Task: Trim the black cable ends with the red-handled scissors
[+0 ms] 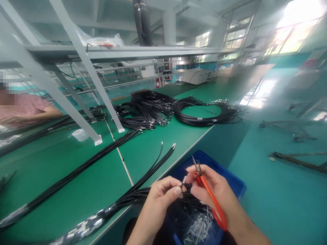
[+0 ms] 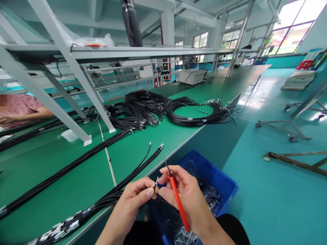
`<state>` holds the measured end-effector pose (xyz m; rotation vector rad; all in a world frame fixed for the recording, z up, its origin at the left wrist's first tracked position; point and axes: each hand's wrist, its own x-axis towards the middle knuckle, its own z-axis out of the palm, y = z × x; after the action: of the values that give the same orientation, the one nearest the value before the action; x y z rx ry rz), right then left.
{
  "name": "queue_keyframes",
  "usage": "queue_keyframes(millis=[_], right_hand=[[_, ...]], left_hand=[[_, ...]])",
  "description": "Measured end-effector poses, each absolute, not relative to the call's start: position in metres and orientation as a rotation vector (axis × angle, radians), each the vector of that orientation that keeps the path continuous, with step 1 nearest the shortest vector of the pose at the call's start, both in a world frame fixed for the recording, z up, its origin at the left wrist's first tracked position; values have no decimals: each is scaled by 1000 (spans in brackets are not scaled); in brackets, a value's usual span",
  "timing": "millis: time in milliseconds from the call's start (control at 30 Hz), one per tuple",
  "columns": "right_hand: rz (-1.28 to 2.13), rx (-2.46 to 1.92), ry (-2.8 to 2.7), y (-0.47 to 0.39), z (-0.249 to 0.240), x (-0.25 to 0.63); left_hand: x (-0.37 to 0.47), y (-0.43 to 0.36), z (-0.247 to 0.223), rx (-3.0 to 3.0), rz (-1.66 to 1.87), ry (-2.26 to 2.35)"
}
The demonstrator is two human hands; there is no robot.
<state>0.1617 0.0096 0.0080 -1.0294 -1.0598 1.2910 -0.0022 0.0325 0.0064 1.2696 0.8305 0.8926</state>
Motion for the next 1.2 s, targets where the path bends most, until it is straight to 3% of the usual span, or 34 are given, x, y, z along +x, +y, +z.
queue_keyframes(millis=[167,833,1200], right_hand=[[1527,-774,-915,20,2,144],[1581,-553,-671,12,-12,129],[1098,-1043,-693,11,-25,163]], left_hand=[[-1,31,5,1232,845,780],[-4,33,3,893,826,672],[4,29,1,1817,989,1163]])
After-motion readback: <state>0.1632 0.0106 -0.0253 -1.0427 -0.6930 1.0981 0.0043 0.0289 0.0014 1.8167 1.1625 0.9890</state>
